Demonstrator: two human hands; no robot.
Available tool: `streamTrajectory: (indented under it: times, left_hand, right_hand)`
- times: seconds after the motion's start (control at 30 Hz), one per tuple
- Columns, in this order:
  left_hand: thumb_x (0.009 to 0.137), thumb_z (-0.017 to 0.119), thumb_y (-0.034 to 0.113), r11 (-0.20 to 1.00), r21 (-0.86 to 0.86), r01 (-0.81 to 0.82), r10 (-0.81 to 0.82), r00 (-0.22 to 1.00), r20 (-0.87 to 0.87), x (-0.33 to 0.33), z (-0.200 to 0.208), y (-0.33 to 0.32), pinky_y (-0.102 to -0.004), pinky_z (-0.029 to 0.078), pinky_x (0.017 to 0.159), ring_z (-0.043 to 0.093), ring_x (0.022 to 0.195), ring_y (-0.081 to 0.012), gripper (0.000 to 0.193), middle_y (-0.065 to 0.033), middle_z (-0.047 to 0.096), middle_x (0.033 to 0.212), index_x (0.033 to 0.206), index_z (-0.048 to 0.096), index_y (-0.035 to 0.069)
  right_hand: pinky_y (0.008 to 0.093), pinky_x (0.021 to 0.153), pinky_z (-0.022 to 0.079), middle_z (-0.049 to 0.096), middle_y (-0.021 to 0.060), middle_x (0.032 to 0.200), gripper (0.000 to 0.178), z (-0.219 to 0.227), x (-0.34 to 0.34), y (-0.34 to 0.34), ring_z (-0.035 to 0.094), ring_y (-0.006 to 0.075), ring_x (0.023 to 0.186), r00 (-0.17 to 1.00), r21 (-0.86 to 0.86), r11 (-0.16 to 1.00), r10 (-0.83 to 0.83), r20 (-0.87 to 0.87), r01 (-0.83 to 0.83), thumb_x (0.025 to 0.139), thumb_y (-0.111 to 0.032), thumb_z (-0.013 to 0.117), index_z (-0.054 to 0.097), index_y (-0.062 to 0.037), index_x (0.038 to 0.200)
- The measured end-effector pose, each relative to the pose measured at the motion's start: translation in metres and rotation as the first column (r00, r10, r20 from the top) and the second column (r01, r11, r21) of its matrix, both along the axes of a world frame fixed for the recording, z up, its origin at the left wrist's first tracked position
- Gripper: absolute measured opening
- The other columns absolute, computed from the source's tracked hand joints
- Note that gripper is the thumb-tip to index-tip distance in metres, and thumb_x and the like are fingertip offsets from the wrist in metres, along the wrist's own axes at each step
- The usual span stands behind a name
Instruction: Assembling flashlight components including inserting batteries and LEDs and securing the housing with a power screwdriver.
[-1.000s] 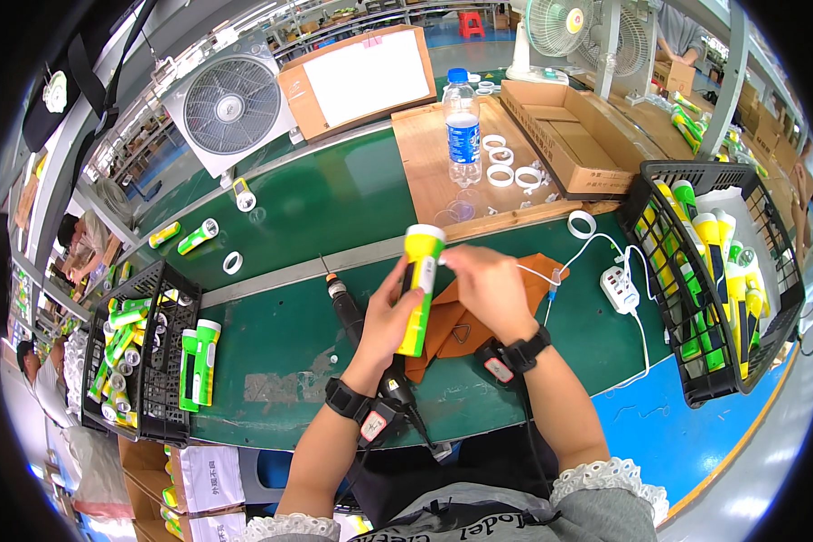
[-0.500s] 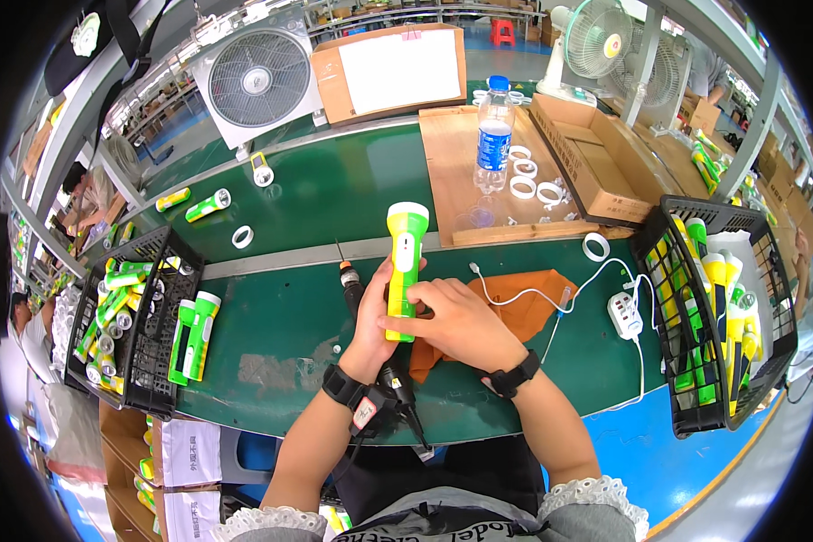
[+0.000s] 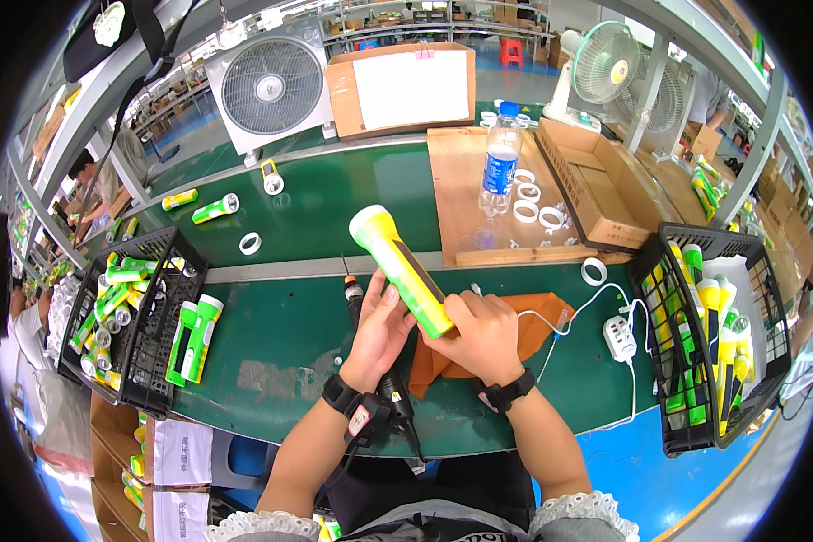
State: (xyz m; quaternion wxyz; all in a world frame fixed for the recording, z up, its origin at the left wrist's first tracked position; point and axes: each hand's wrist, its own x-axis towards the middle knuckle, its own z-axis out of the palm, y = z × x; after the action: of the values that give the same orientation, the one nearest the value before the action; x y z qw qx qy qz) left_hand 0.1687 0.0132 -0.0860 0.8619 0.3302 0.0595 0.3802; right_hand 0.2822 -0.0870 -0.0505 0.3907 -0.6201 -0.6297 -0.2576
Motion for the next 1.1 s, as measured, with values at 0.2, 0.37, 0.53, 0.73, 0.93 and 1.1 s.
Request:
streamTrajectory:
  times: [0.2, 0.37, 0.53, 0.73, 0.93, 1.1]
  left_hand:
    - [0.09, 0.041, 0.042, 0.971, -0.22, 0.092, -0.084, 0.995, 0.045, 0.001, 0.012, -0.005, -0.0409, 0.038, 0.092, 0.05, 0.104, -0.0209, 0.045, -0.0061, 0.053, 0.107, 0.123, 0.039, 0.012]
    - [0.091, 0.038, 0.043, 0.985, -0.175, -0.01, 0.012, 1.0, 0.011, 0.002, -0.003, -0.001, -0.0335, 0.043, 0.084, 0.051, 0.087, -0.0156, 0.043, -0.0024, 0.053, 0.095, 0.122, 0.038, 0.013]
    - [0.085, 0.05, 0.043, 0.996, -0.091, 0.015, -0.005, 0.994, 0.107, -0.001, 0.01, -0.008, -0.0344, 0.043, 0.083, 0.049, 0.08, -0.0128, 0.048, -0.0019, 0.046, 0.089, 0.122, 0.036, 0.015]
    - [0.078, 0.061, 0.025, 0.991, -0.018, 0.135, -0.127, 0.966, 0.227, -0.002, -0.001, -0.005, -0.0388, 0.041, 0.088, 0.044, 0.081, -0.0143, 0.059, -0.002, 0.04, 0.088, 0.127, 0.029, 0.017]
    - [0.074, 0.067, 0.025, 0.991, 0.045, 0.128, -0.135, 0.966, 0.222, -0.002, -0.003, -0.006, -0.04, 0.039, 0.09, 0.045, 0.078, -0.0127, 0.064, 0.0006, 0.04, 0.081, 0.126, 0.028, 0.019]
    - [0.074, 0.069, 0.026, 0.987, 0.078, 0.137, -0.154, 0.952, 0.266, -0.001, -0.005, -0.006, -0.0416, 0.038, 0.093, 0.046, 0.078, -0.0123, 0.064, 0.0014, 0.04, 0.078, 0.122, 0.028, 0.02]
  right_hand:
    - [0.0331, 0.049, 0.042, 0.048, 0.0029, 0.071, 0.031, -0.002, 0.004, 0.0, 0.052, 0.0206, 0.055, 0.993, -0.135, 0.984, 0.115, -0.004, -0.114, 0.06, -0.007, 0.068, 0.058, -0.0116, 0.09]
    - [0.0332, 0.053, 0.043, 0.054, 0.0044, 0.072, 0.034, 0.003, -0.01, -0.002, 0.054, 0.0233, 0.057, 0.909, -0.144, 0.911, 0.349, -0.226, -0.386, 0.058, -0.023, 0.071, 0.056, -0.0095, 0.086]
    - [0.0318, 0.044, 0.04, 0.05, 0.0041, 0.05, 0.035, -0.005, -0.023, -0.003, 0.051, 0.0205, 0.044, 0.99, -0.183, 0.975, 0.114, -0.079, -0.127, 0.06, -0.037, 0.07, 0.053, -0.0079, 0.068]
    - [0.0273, 0.041, 0.032, 0.043, 0.0023, 0.041, 0.039, -0.004, -0.033, 0.001, 0.044, 0.0158, 0.036, 1.0, -0.09, 0.996, 0.01, -0.001, -0.01, 0.061, -0.038, 0.069, 0.042, -0.0118, 0.053]
    - [0.0302, 0.043, 0.03, 0.044, 0.0022, 0.043, 0.037, -0.01, -0.032, 0.004, 0.043, 0.0178, 0.037, 0.997, -0.023, 0.998, 0.055, -0.047, -0.057, 0.06, -0.038, 0.071, 0.046, -0.0108, 0.054]
    - [0.0302, 0.043, 0.03, 0.043, 0.0022, 0.044, 0.034, -0.012, -0.028, 0.005, 0.043, 0.0182, 0.038, 0.996, -0.023, 0.996, 0.09, -0.021, -0.091, 0.059, -0.034, 0.072, 0.046, -0.0112, 0.055]
